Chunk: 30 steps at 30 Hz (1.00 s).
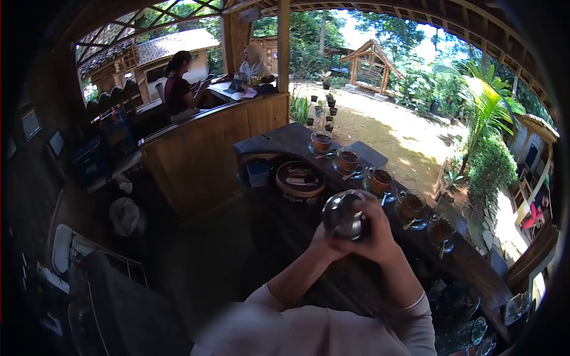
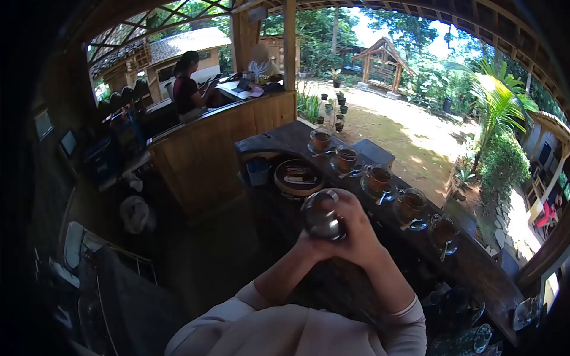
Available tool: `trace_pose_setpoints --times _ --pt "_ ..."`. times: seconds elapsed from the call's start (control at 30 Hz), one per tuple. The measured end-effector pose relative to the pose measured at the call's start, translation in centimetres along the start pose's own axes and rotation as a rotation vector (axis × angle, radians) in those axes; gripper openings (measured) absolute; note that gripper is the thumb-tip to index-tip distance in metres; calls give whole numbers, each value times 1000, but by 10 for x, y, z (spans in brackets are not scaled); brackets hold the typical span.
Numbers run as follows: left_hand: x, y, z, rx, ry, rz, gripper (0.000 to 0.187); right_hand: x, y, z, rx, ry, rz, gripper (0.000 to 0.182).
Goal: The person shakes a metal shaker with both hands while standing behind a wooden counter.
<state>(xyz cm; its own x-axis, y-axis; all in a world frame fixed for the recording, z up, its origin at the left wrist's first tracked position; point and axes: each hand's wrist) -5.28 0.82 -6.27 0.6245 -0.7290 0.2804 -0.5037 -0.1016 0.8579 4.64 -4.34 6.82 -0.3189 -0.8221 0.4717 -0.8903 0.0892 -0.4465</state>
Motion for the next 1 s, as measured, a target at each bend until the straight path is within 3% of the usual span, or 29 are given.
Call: trace_pose_setpoints --times 0.03,0.07,0.1,0.13,0.17,0.2,0.23,0.3,0.33,0.37,0.43,0.47,0.5,0.53,0.57,0.6,0.63,0.67,0.7,0.77,0.83,0.87,0.9,0.97,1.0 --pt "-8 9 11 -393 163 -344 31 -3 4 2 -41 68 -71 71" --pt "16 46 10 -355 255 -487 33 10 5 -2 29 -114 -22 72" --pt "16 61 20 -183 271 -585 30 31 2 -6 89 -292 23 73" --pt "18 84 28 -169 212 -526 30 56 4 -9 151 -600 82 64" --pt "16 102 30 -157 149 -465 30 80 10 -9 183 -790 50 40" --pt "9 105 33 -12 194 -621 30 109 5 11 354 -537 -9 36" --pt "21 124 32 316 222 -709 31 115 13 5 235 -945 182 37" --pt "18 135 38 372 292 -736 29 116 24 3 148 -911 67 40" --pt "-1 119 40 229 311 -717 30 103 30 -7 139 -876 -18 47" --pt "2 119 51 -56 361 -631 33 83 36 -16 131 -838 -102 54" --pt "-18 43 60 -25 478 -495 36 41 51 -15 163 -407 -86 69" --pt "5 73 58 -314 550 -456 38 27 56 -7 71 -187 -152 69" --pt "-7 59 62 -387 485 -437 38 23 58 0 -26 33 -214 68" --pt "-14 45 65 -201 515 -518 37 21 55 -3 24 -201 -290 73" --pt "-5 57 69 -16 542 -588 36 60 39 -11 184 -428 -46 64" --pt "5 103 69 -127 367 -448 34 74 41 -6 136 -741 -193 44" --pt "-3 112 63 41 354 -654 33 99 36 -1 166 -860 -185 31" --pt "10 132 57 253 379 -741 33 116 21 19 356 -723 -101 41" --pt "29 152 52 474 396 -826 35 116 28 15 128 -1058 75 41" --pt "28 152 52 440 366 -847 36 109 30 14 26 -1035 75 54" --pt "8 121 58 -105 368 -649 37 90 34 2 136 -504 -267 55" --pt "18 97 67 -168 419 -359 33 56 44 0 94 -400 -238 63" --pt "-2 51 57 6 582 -874 33 27 50 1 54 -299 -210 73" --pt "-16 10 64 -532 484 -447 37 18 42 10 -49 156 -338 82" --pt "29 70 52 -283 486 -553 38 27 34 6 -85 -153 -303 74"
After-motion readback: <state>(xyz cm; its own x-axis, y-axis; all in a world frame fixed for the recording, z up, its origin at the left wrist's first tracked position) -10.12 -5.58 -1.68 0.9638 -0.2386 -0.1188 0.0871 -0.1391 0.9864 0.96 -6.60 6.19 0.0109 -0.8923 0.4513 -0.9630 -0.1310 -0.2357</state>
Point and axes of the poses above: each hand's wrist, its own z-axis away from the middle knuckle, its own y-axis out of the palm, x = y × z, and after that the axes turned 4 degrees about y, right-handed
